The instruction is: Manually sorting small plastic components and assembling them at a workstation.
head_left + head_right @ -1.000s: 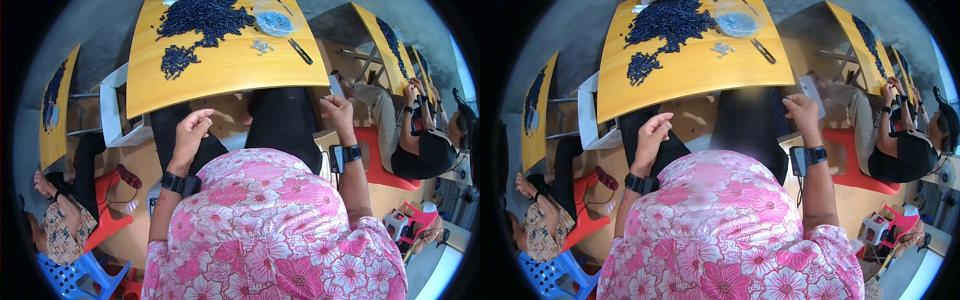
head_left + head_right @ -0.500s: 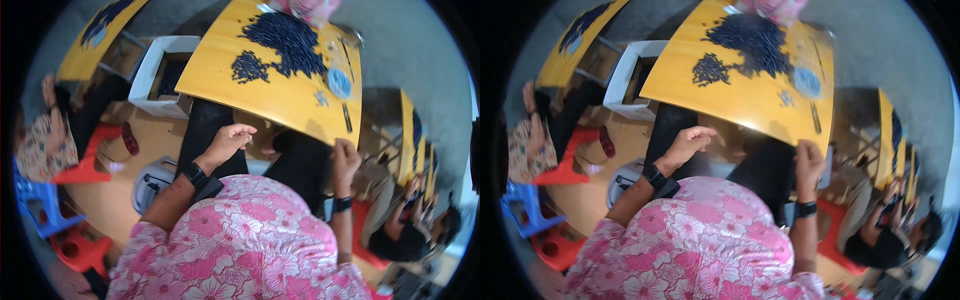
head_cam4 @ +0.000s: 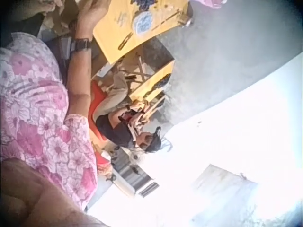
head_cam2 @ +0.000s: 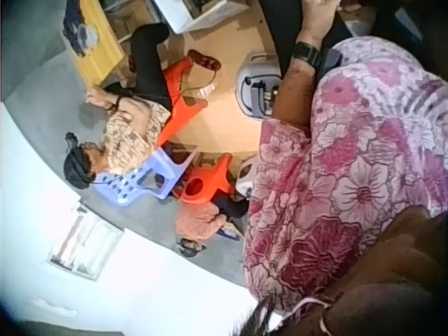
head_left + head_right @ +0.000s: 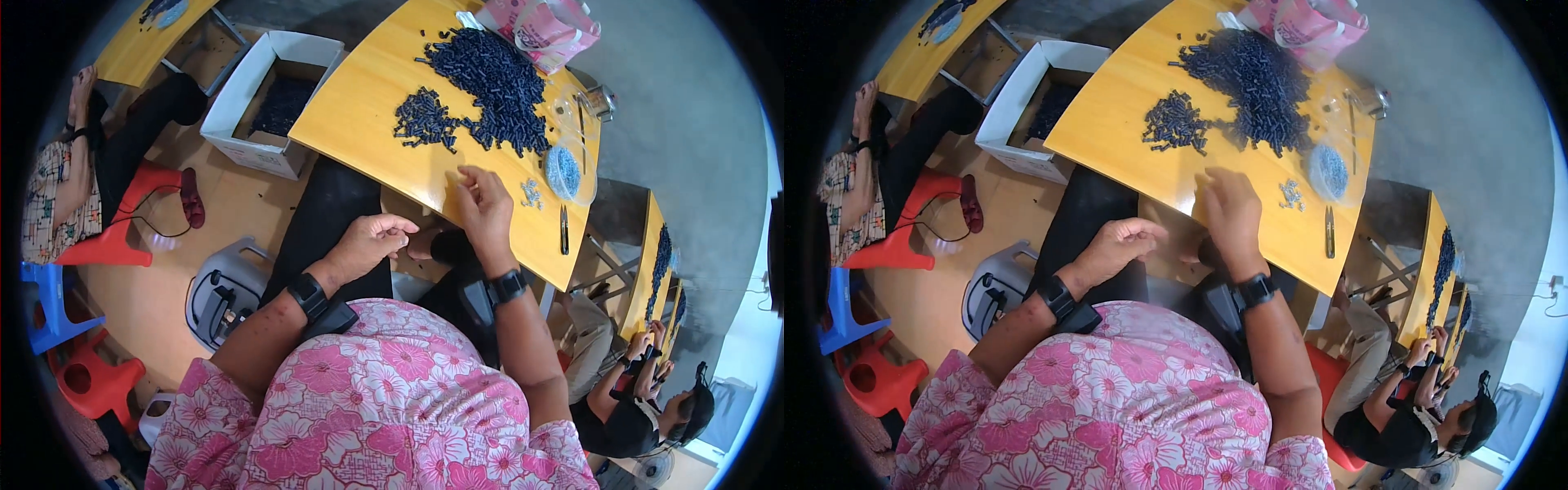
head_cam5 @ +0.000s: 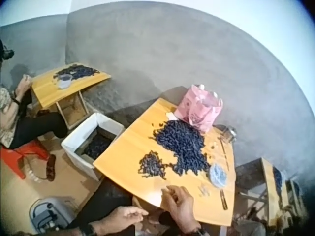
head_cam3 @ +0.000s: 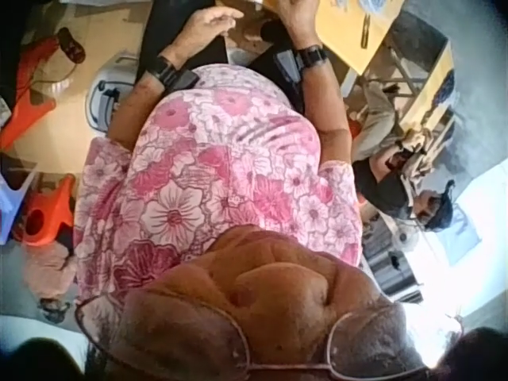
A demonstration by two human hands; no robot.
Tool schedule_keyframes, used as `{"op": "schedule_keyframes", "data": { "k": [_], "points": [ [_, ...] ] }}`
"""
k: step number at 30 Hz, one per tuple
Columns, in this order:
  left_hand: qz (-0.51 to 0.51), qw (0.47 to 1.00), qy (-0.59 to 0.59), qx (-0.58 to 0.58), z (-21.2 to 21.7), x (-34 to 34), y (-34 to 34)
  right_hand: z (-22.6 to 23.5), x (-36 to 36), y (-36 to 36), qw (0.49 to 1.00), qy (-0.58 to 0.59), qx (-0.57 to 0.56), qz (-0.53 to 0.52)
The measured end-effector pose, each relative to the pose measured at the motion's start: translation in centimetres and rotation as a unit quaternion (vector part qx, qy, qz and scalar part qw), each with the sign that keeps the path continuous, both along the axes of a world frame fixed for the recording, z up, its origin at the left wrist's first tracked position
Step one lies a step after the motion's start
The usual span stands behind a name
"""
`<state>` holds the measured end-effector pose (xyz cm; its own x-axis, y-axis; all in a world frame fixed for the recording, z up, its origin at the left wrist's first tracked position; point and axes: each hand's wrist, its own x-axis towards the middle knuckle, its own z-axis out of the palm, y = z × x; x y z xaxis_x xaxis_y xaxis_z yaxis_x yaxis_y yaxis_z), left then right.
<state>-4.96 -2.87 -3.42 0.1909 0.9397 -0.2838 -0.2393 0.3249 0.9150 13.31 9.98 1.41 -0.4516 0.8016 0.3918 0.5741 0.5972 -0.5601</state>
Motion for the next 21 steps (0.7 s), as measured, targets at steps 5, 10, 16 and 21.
{"op": "schedule_keyframes", "data": {
  "k": [5, 10, 16, 21],
  "points": [
    [0.022, 1.000, -0.006, 0.005, 0.8, 0.3, 0.3, -1.1, -1.3, 2.2, 0.998, 0.024, -0.013, -0.056],
    [-0.029, 0.999, 0.023, -0.007, 0.8, -0.5, 0.6, -1.5, -0.4, 1.7, 0.991, 0.059, -0.049, -0.105],
    [-0.101, 0.994, 0.044, 0.014, 3.3, -2.0, 1.9, -1.0, 1.1, 1.7, 0.987, 0.070, -0.057, -0.132],
    [-0.055, 0.997, 0.048, 0.040, 4.7, -2.3, 3.6, 0.3, 0.6, 3.4, 0.971, 0.123, -0.101, -0.176]
  ]
}}
